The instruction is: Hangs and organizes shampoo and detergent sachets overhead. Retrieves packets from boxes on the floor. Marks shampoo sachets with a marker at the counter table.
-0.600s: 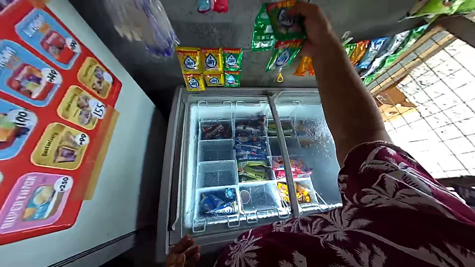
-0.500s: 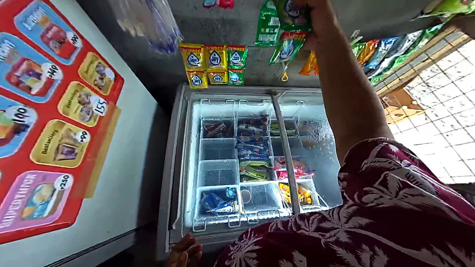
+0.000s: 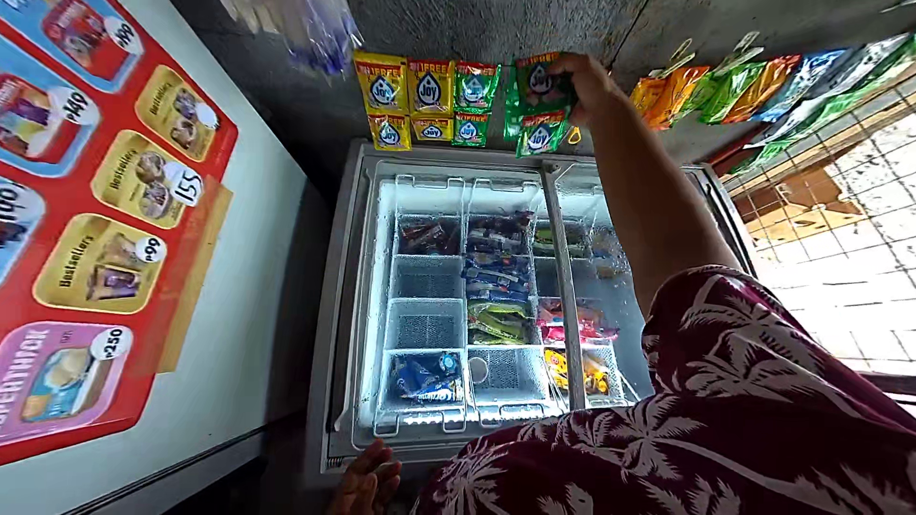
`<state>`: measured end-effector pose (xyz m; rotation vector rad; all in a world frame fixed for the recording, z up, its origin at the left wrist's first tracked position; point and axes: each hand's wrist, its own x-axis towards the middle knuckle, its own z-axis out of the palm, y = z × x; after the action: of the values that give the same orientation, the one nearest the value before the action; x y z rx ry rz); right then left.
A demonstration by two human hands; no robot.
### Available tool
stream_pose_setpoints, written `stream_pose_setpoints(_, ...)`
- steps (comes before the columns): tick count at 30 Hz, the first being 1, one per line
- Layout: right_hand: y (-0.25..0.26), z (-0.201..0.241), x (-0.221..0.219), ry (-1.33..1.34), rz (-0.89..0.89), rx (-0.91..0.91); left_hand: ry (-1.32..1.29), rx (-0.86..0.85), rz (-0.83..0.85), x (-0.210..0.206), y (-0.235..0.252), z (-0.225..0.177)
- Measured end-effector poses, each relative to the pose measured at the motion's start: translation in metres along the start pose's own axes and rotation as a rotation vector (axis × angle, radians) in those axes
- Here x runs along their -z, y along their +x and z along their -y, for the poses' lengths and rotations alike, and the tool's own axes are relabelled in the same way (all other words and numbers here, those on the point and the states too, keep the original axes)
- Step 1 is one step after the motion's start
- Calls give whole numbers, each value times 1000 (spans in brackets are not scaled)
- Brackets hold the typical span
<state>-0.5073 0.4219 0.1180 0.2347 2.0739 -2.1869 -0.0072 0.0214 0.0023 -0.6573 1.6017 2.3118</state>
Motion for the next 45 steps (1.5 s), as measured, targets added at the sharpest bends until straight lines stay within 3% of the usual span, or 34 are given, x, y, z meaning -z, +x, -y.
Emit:
stream_pose_setpoints(10, 24, -50, 5, -56, -216, 122, -17, 31, 0, -5, -1, 3)
stream_pose_setpoints(19, 35, -57, 2, -365, -318, 170, 13, 39, -6, -3, -2, 8)
stream_pose_setpoints(30, 41, -56, -8, -491, -340, 194, 18, 49, -23, -9, 0, 6)
stream_pose_setpoints(38, 45, -62, -20, -307, -330, 224, 20, 55, -32, -8, -3, 8)
stream_pose_setpoints(42, 45, -62, -22, -362, -300, 181, 17, 54, -43, -9, -3, 9)
stream_pose_setpoints(45, 29, -62, -30, -367, -423, 260, 13, 54, -45, -9, -4, 10)
